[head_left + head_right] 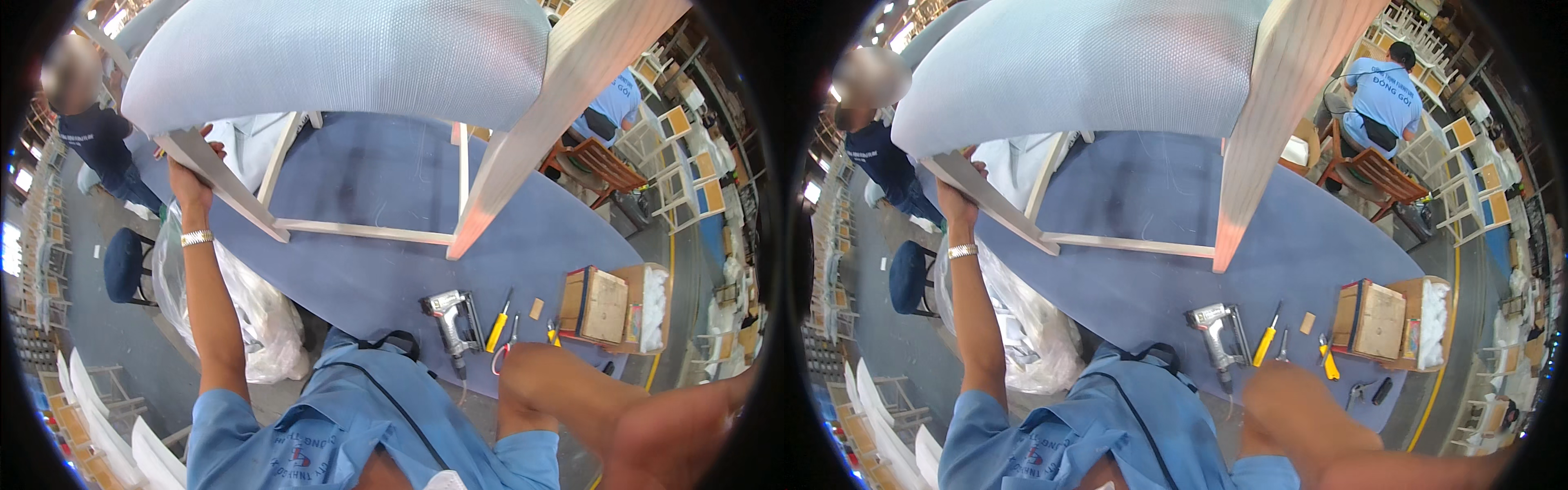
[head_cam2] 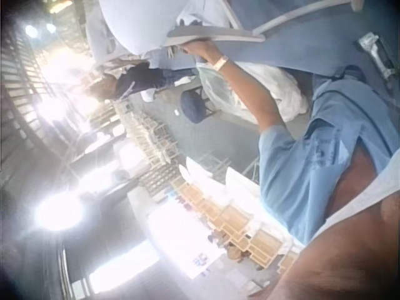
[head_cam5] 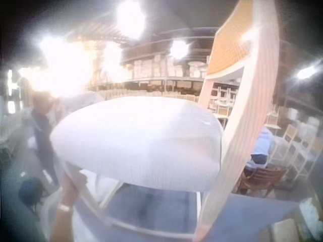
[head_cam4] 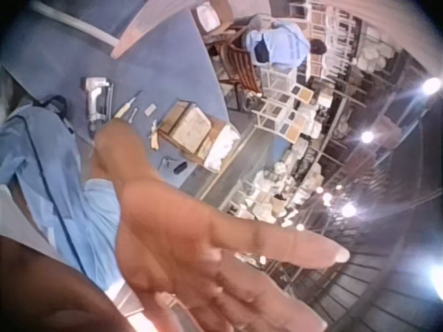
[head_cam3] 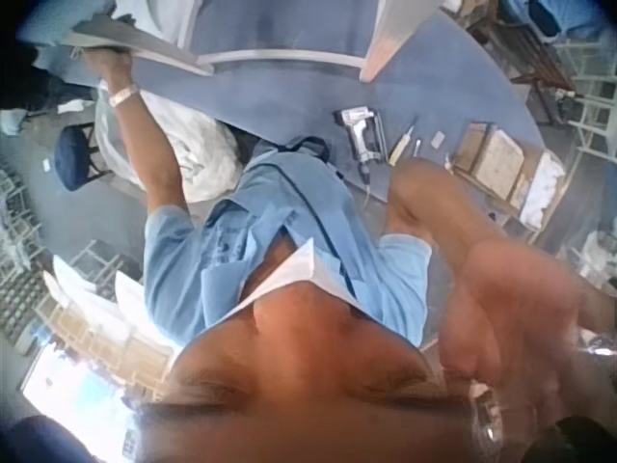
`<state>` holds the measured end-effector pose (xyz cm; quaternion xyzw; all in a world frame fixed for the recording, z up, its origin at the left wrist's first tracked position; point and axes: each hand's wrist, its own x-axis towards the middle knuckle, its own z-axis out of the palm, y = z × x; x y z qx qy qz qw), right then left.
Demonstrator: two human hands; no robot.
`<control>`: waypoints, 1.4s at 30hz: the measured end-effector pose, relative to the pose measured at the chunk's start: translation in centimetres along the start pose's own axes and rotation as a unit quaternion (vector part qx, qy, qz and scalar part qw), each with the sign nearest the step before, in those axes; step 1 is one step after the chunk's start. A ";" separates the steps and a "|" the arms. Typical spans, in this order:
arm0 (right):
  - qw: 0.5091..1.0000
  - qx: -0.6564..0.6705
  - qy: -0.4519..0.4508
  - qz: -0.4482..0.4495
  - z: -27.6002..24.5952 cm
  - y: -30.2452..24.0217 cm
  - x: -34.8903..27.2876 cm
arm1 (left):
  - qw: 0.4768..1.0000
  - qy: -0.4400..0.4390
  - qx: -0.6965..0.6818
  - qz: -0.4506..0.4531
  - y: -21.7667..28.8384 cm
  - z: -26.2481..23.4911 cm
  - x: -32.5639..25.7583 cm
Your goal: The person staples light blue fabric onto a white chair frame using a pneumatic staple gun, then trims excess fabric with scissors and a yellow utility knife. The chair is rotated and repositioned repeatedly to access different edges. The person works at a blue-covered table in a workshop with other chairs and workers visible.
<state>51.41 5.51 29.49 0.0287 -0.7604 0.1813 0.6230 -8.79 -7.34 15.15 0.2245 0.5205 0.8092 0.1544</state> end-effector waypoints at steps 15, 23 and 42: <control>0.850 0.117 0.076 0.509 17.3 21.2 -15.1 | 0.944 0.263 0.087 0.180 -2.5 0.7 0.3; 0.892 0.159 -0.221 0.360 26.7 9.1 -9.5 | 0.957 0.211 0.104 0.170 -0.5 1.0 1.4; 0.799 0.171 0.192 0.543 14.8 32.2 -3.7 | 0.955 0.048 0.167 0.240 -1.8 11.3 -22.6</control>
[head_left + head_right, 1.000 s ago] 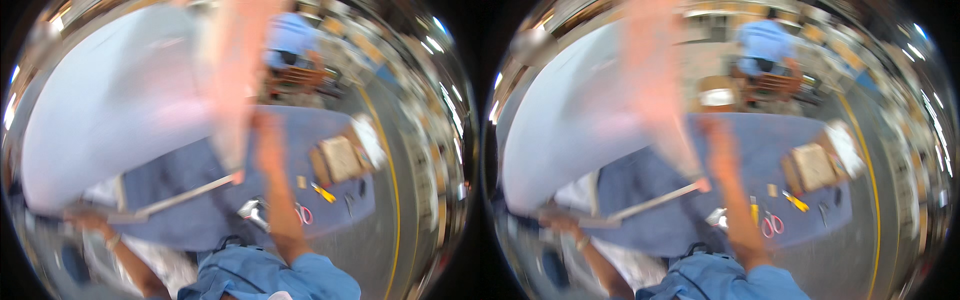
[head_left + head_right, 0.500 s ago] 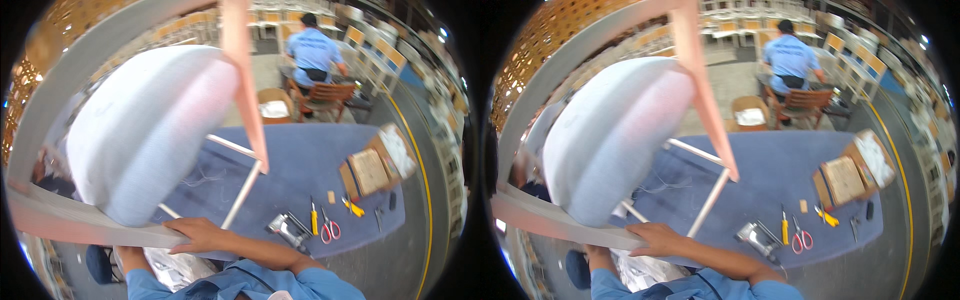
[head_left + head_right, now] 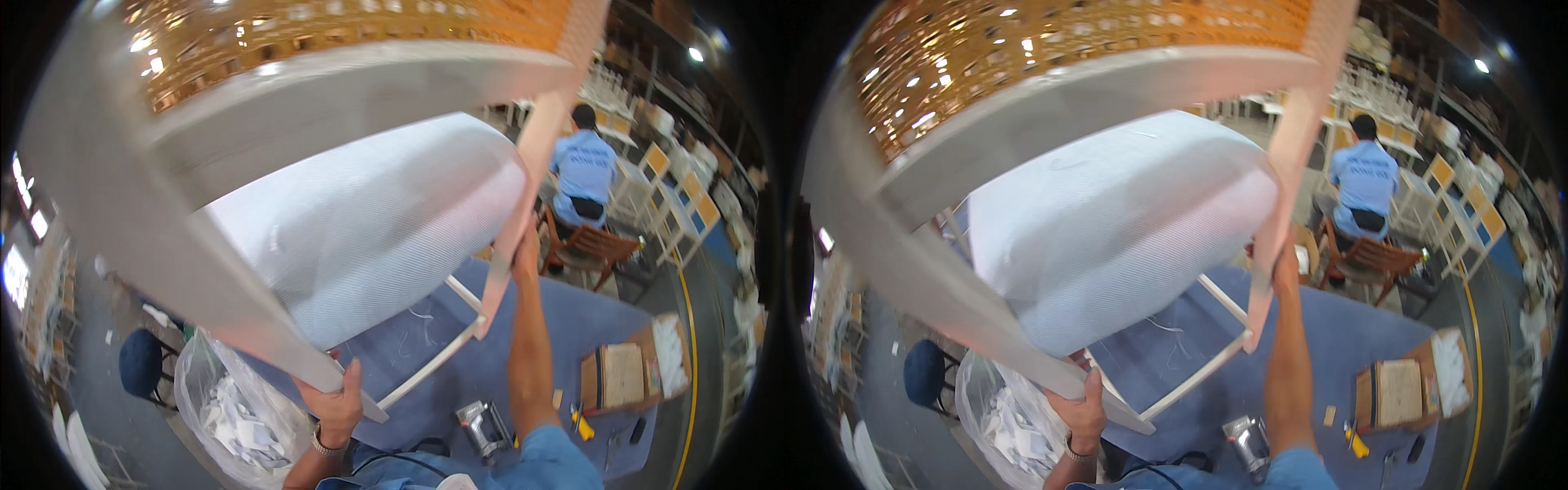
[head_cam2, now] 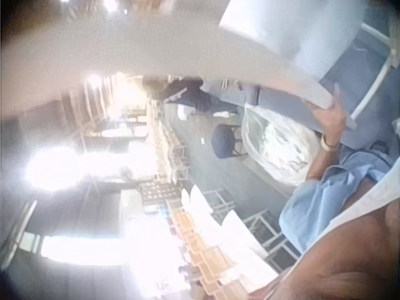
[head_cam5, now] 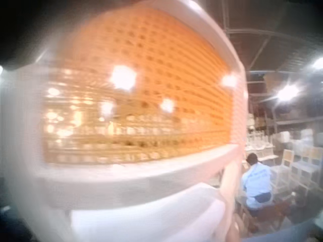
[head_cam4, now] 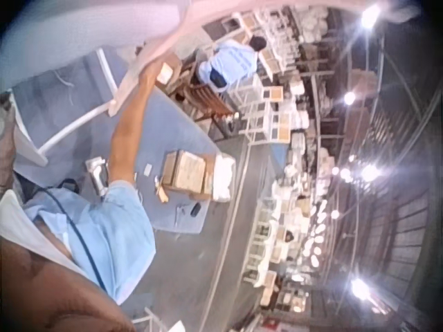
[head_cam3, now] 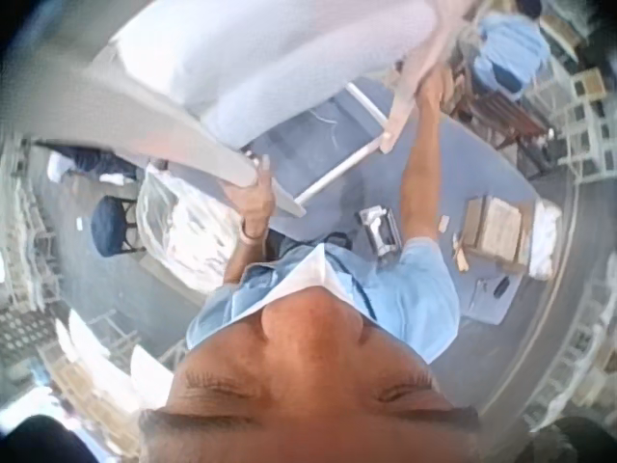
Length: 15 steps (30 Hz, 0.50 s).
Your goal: The person staples light blue fabric onto a white chair frame using a pneumatic staple gun, then trims excess fabric with scissors and a yellow utility knife. The chair is rotated and repositioned repeatedly to access different edges. The person works at a blue-covered table in a workshop with other chairs and workers visible.
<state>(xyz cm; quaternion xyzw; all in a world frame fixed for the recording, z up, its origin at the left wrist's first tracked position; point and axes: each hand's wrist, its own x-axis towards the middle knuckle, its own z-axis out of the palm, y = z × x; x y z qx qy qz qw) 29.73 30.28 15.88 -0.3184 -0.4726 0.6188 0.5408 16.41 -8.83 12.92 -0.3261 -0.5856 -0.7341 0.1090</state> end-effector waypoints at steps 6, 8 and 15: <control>0.998 0.054 -0.002 0.022 -0.3 2.4 -2.5 | 0.998 0.005 -0.003 -0.060 0.6 -2.8 7.3; 0.996 0.091 0.012 0.005 0.4 2.4 -5.8 | 0.999 -0.002 -0.008 -0.042 0.2 -4.9 9.0; 0.989 0.108 -0.023 -0.094 -3.1 4.0 -13.8 | 0.998 0.029 -0.004 -0.047 1.3 -11.2 5.2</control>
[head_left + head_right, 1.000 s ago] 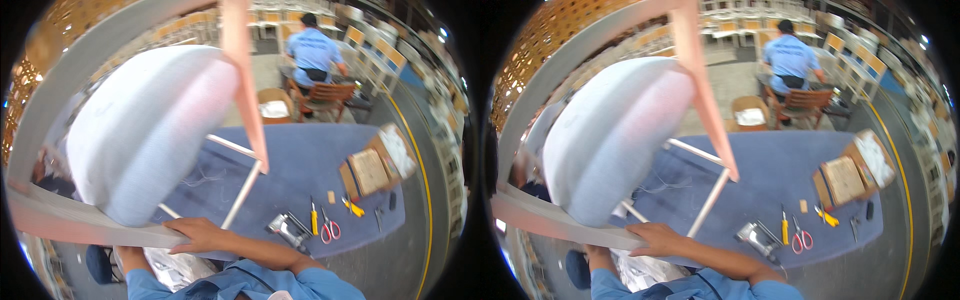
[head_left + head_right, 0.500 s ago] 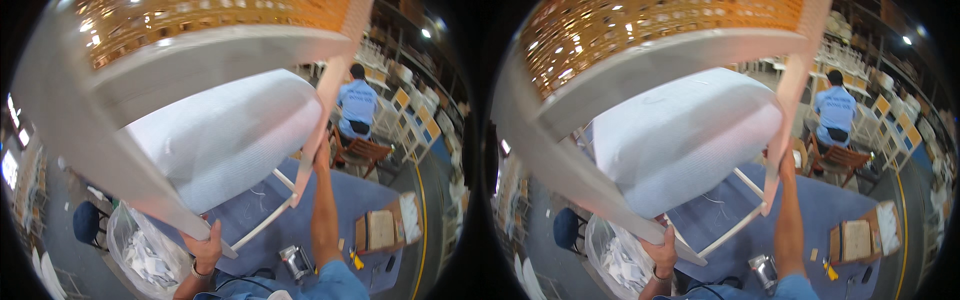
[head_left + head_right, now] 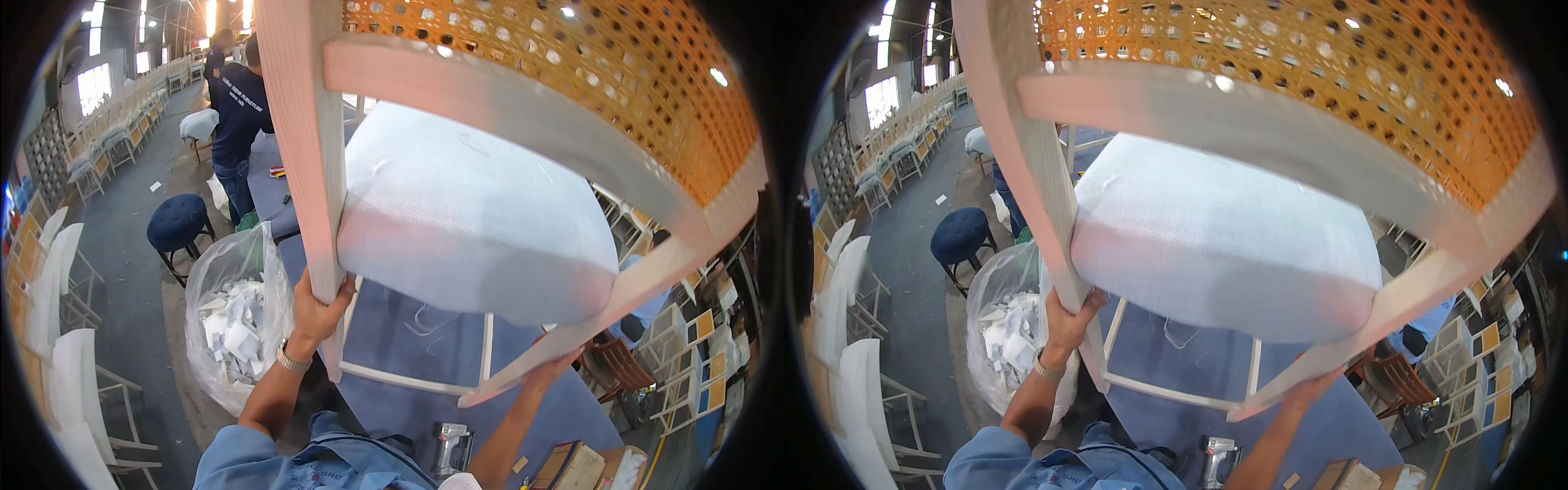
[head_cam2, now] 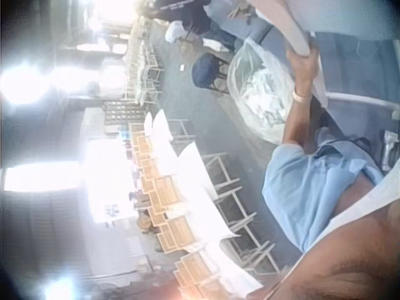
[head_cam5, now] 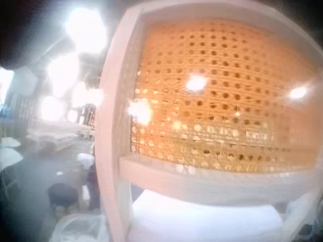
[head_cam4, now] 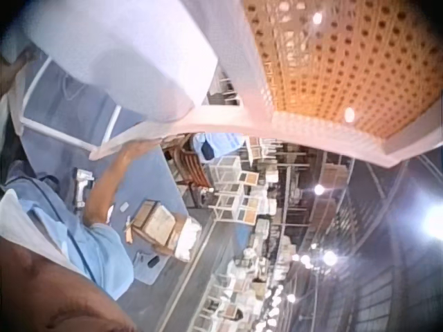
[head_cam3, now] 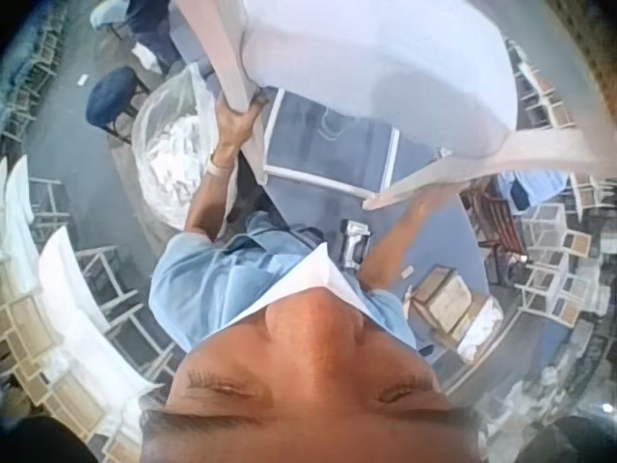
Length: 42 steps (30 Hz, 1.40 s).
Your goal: The person staples light blue fabric onto a white chair frame using a pneumatic staple gun, then trims excess fabric with scissors and a yellow utility knife. The chair is rotated and repositioned repeatedly to access different edges. The person works at a blue-covered table in a workshop with other chairs and workers visible.
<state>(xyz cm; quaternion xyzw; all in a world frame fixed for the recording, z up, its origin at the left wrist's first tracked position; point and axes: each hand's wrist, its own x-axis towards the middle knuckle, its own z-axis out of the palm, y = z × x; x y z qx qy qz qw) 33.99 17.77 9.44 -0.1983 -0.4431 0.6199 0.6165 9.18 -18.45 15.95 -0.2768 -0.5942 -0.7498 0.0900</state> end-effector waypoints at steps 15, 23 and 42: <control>0.987 -0.033 -0.010 -0.155 -2.1 -3.8 -8.3 | 0.993 -0.100 -0.065 0.022 -3.0 0.3 3.6; 0.987 -0.070 0.083 -0.120 0.8 -4.4 -6.9 | 0.987 -0.144 -0.071 -0.011 -4.6 3.1 7.2; 0.977 -0.172 0.099 -0.077 -1.0 -1.9 -4.7 | 0.985 -0.165 -0.055 -0.012 -6.8 6.9 10.2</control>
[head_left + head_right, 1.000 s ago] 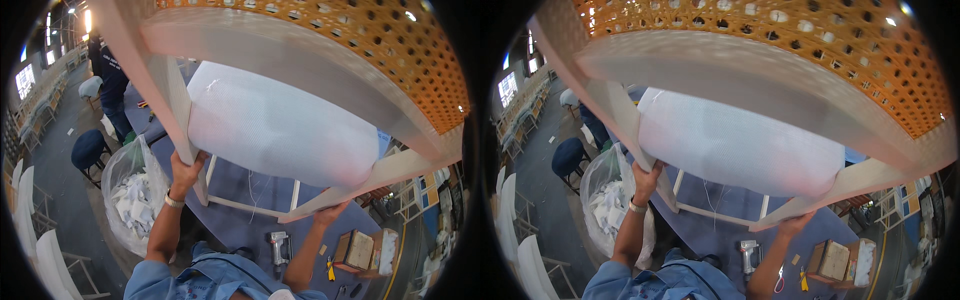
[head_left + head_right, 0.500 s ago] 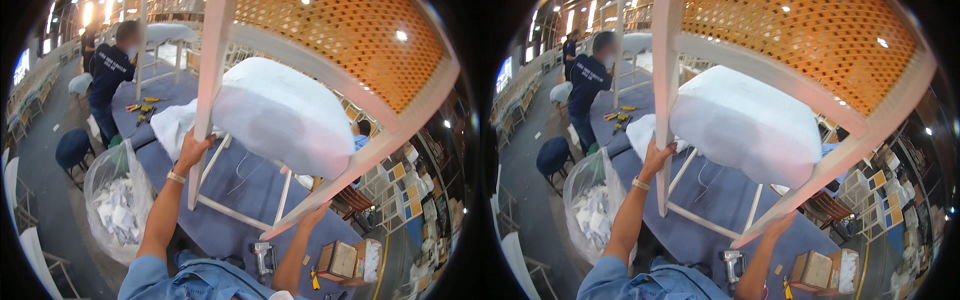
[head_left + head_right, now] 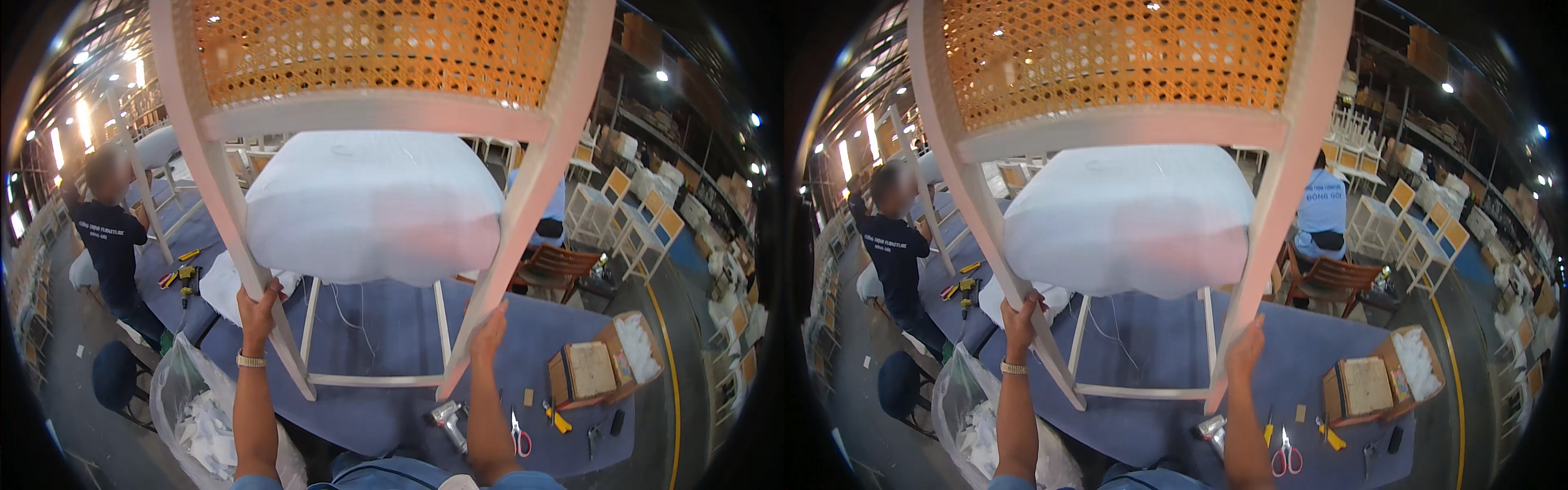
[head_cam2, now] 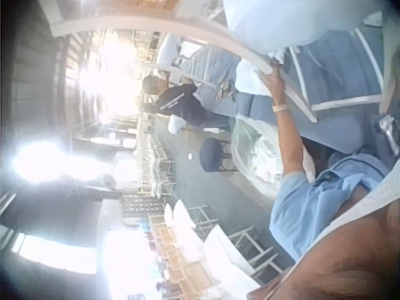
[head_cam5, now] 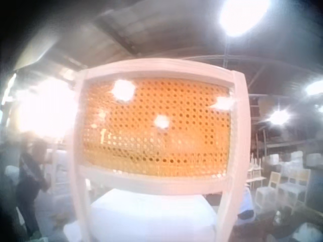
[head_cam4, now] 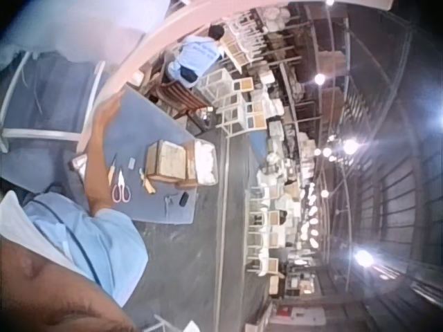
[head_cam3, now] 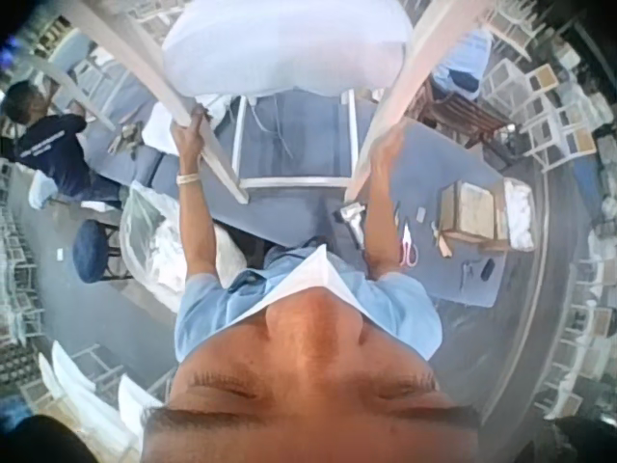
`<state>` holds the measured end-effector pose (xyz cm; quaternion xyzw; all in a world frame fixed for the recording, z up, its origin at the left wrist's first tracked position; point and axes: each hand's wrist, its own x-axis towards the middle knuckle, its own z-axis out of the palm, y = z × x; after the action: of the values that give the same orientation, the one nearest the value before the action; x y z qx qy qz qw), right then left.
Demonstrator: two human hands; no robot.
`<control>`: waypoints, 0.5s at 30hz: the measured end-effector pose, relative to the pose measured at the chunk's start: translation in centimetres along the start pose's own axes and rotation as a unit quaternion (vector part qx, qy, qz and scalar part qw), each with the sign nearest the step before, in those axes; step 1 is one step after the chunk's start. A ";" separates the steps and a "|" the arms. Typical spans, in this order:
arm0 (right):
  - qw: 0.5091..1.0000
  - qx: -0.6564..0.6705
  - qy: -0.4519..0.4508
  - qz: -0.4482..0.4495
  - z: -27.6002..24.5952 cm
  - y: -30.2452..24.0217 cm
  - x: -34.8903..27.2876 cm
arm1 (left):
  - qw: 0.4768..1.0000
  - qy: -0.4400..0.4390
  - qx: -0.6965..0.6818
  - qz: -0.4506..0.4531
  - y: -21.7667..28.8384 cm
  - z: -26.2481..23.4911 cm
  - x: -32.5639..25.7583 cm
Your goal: The person staples light blue fabric onto a white chair frame using a pneumatic staple gun, then trims excess fabric with scissors and a yellow utility knife. The chair is rotated and repositioned repeatedly to access different edges. The person works at a blue-covered table in a workshop with other chairs and workers visible.
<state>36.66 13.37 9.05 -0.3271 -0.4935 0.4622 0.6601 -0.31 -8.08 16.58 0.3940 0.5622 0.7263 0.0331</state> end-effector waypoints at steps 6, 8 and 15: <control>0.987 -0.134 -0.040 -0.080 -1.5 -0.1 -2.8 | 0.999 0.013 0.042 0.001 -1.4 -1.1 -0.9; 0.984 -0.146 -0.065 -0.079 -2.3 -0.5 -6.0 | 0.997 0.040 0.056 0.018 -0.2 -1.0 -1.8; 0.937 -0.043 0.025 0.346 -18.6 8.7 -27.0 | 0.999 0.019 0.021 0.017 -1.9 1.3 -1.3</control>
<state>49.57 -8.21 -13.66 -0.5174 -0.3528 0.6319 0.4566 0.64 -6.96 14.39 0.3906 0.5714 0.7218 0.0019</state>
